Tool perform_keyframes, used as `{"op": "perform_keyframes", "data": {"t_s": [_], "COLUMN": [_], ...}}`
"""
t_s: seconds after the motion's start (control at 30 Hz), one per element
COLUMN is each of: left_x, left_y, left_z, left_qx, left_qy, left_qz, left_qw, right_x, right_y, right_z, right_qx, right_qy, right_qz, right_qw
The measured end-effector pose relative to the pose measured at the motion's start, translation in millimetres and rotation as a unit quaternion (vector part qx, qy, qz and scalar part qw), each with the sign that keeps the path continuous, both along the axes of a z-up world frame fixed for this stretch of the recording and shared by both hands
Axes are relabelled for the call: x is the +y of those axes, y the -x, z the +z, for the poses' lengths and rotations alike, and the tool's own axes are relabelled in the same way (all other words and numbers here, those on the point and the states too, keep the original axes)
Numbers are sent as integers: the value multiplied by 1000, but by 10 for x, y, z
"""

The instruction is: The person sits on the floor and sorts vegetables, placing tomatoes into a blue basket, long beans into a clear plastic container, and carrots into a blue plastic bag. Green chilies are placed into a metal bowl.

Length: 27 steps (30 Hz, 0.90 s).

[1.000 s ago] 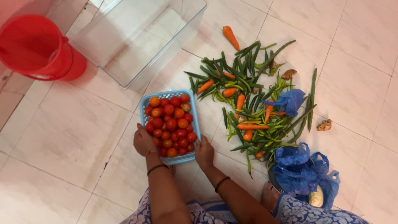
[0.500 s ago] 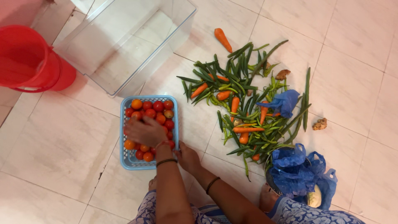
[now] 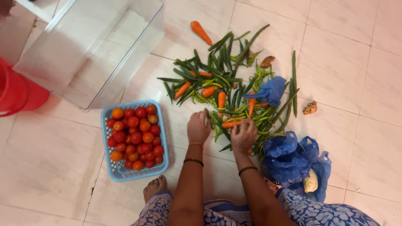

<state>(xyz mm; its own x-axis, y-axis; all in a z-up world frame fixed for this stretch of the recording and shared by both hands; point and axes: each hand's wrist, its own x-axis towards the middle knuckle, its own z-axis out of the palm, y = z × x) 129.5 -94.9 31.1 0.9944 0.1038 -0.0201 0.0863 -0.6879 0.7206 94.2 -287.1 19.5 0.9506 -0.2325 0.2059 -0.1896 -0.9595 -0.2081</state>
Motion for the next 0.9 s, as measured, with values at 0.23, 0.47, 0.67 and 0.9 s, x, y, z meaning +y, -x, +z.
{"op": "perform_keyframes", "data": {"t_s": [0.23, 0.47, 0.67, 0.9], "left_x": [-574, -769, -825, -747], "left_y": [68, -84, -133, -200], "left_z": [-146, -221, -168, -188], "left_qx": [97, 100, 98, 63], "left_qy": [-96, -97, -33, -28], "left_qz": [-128, -110, -5, 73], "left_qw": [982, 984, 995, 995], "right_x": [-270, -148, -77, -380], "right_y": [-232, -385, -534, -438], "right_z": [-136, -294, -62, 28], "right_qx": [89, 115, 25, -103], "right_qy": [-36, -122, -180, -168], "right_qz": [-127, -31, 75, -70], "right_qw": [987, 985, 981, 978]}}
